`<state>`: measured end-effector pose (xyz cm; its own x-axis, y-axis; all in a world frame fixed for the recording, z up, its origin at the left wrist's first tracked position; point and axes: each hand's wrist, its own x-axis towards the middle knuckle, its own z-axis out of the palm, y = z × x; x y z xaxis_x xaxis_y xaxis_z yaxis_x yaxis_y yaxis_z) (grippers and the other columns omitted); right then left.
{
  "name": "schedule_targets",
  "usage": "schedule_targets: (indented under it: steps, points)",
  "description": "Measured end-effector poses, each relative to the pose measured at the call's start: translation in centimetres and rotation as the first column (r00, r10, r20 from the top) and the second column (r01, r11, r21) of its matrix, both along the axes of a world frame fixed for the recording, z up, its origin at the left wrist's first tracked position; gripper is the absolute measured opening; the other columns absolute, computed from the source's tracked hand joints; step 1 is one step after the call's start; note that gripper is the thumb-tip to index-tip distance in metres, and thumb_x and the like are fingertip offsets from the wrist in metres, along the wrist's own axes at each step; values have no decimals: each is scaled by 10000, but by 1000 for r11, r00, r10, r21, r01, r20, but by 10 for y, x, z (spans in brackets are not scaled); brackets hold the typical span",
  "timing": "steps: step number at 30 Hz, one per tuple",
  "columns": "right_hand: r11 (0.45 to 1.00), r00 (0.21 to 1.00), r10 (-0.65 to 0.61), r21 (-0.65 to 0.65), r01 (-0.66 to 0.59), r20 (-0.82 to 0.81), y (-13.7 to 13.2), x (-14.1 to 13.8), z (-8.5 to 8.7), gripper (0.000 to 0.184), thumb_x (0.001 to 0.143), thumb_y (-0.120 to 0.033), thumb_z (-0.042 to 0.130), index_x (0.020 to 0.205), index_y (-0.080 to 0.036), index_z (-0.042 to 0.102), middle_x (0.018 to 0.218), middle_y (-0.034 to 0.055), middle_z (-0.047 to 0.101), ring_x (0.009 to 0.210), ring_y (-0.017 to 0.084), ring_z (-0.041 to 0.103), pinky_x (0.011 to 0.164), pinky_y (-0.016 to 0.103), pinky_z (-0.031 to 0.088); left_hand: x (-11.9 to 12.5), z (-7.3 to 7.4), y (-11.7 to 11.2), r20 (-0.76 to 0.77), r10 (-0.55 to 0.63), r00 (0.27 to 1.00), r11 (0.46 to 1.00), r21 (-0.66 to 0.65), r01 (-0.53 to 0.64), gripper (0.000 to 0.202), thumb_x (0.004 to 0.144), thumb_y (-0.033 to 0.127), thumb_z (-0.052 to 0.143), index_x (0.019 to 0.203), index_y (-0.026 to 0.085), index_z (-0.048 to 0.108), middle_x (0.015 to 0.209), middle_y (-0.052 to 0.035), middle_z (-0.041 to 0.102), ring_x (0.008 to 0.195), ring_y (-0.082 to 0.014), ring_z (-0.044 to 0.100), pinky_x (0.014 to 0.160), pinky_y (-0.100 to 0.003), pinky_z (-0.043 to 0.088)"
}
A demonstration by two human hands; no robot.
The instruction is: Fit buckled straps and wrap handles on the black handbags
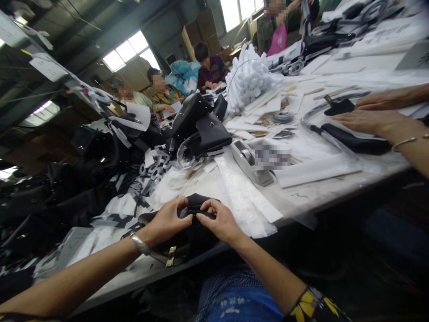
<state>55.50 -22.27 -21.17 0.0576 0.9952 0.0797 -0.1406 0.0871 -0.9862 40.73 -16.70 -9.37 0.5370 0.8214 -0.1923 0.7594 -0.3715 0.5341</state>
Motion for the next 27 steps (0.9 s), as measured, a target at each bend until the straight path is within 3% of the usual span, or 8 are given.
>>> schedule_targets:
  steps: [9, 16, 20, 27]
  points:
    - [992, 988, -101, 93, 90, 113, 0, -10, -8, 138, 851, -301, 616, 975, -244, 595, 733, -43, 564, 696, 154, 559, 659, 262, 417, 2, -10, 0, -20, 64, 998, 998, 26, -63, 217, 713, 285, 626, 891, 162, 631, 823, -18, 683, 812, -225, 633, 731, -315, 510]
    - [989, 995, -97, 114, 93, 36, 2, -4, -5, 137, 841, -319, 647, 944, -232, 621, 864, -15, 653, 796, 167, 612, 752, 271, 456, -7, -4, 8, -6, -68, 998, 997, -29, 68, 203, 782, 277, 608, 954, 169, 618, 950, -35, 691, 925, -232, 639, 833, -319, 487]
    - [995, 999, -44, 90, 41, 29, 7, 1, -2, 129, 800, -301, 705, 870, -217, 637, 809, -27, 658, 764, 156, 619, 711, 252, 446, -11, 0, 9, -30, -79, 996, 996, -52, 78, 227, 794, 305, 612, 970, 160, 618, 938, -39, 690, 868, -218, 637, 777, -303, 482]
    - [999, 997, -9, 35, 6, 71, 4, 4, -3, 190, 802, -343, 713, 900, -209, 622, 674, -56, 583, 625, 123, 547, 595, 229, 385, -9, -7, 1, -63, -25, 998, 999, 41, 28, 171, 778, 283, 607, 897, 161, 601, 802, -6, 648, 723, -186, 584, 651, -282, 440]
